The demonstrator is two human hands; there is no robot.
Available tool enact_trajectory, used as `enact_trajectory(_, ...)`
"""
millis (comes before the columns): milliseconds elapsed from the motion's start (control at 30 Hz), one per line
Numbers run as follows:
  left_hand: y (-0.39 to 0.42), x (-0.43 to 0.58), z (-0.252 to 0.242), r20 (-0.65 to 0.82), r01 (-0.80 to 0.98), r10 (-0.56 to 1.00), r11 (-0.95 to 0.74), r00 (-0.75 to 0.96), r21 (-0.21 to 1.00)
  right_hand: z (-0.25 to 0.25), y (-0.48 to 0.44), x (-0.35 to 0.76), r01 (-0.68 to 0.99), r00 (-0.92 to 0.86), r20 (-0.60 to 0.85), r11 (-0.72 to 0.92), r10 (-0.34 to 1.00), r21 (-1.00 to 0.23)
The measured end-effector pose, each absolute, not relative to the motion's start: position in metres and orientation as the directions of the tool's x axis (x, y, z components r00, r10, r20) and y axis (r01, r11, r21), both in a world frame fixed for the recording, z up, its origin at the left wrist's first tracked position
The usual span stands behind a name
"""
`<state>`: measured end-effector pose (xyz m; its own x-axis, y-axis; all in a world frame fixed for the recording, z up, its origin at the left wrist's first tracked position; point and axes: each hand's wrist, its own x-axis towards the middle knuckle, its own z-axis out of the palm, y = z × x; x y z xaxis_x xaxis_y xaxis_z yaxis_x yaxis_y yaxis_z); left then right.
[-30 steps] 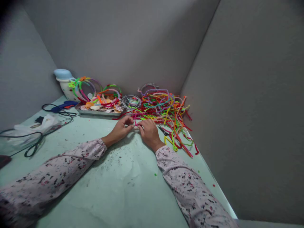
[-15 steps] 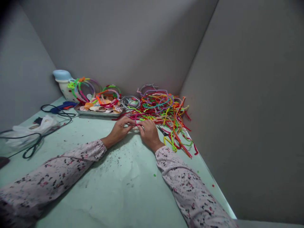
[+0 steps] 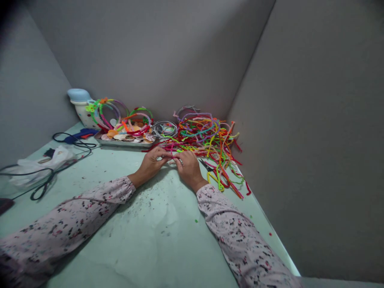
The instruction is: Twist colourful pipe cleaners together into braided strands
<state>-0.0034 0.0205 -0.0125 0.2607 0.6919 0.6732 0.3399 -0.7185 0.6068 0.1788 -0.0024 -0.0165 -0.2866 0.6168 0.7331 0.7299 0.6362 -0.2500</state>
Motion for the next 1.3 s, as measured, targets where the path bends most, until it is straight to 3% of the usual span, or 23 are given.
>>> enact_trajectory(1300, 0.0175, -0.0008, -0.0093, 0.625, 0.413, 0.732, -0.675, 0.272, 0.612, -0.0178, -0.0023, 0.1788, 0.737, -0.303, 0.725, 0.635, 0.618, -0.233)
